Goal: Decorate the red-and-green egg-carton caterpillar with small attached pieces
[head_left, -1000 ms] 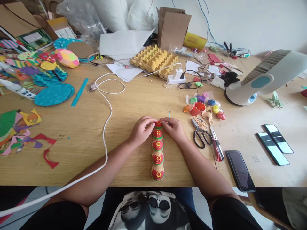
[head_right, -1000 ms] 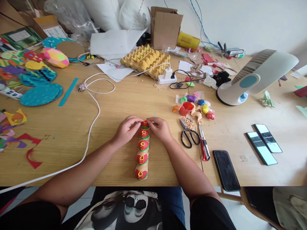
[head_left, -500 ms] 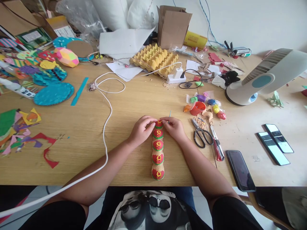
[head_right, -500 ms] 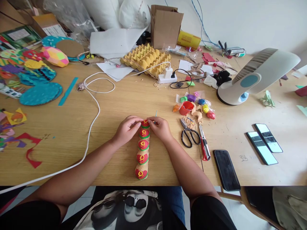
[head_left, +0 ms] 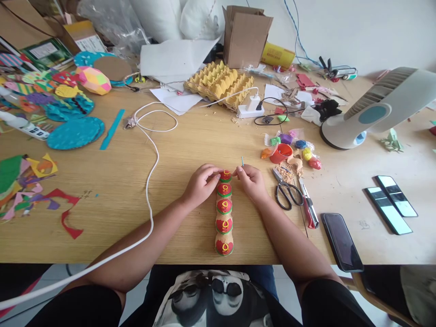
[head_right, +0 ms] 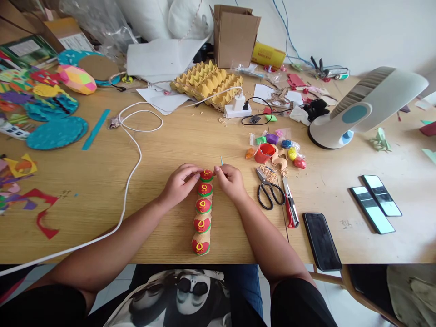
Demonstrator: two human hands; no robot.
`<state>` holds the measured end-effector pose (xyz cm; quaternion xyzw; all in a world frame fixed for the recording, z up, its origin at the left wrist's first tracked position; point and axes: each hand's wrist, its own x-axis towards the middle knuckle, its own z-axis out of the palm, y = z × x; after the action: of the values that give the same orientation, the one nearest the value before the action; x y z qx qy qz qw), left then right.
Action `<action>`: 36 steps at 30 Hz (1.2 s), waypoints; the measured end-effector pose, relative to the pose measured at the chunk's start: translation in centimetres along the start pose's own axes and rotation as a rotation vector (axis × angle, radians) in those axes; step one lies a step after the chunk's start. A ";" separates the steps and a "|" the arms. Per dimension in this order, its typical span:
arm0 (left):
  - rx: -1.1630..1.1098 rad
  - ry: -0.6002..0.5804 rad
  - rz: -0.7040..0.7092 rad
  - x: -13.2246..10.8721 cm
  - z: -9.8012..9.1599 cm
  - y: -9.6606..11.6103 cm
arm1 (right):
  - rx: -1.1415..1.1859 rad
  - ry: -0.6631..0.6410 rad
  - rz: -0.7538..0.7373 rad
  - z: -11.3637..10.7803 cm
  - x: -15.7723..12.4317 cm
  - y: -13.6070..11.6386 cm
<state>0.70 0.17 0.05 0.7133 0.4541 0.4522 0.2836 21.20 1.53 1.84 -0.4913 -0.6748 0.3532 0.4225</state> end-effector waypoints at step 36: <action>-0.010 -0.019 0.010 0.0 -0.1 -0.1 | 0.118 -0.136 0.147 0.4 0.7 0.7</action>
<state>0.60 0.15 0.01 0.7184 0.4456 0.4492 0.2891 20.99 2.31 1.25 -0.4885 -0.6423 0.4549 0.3767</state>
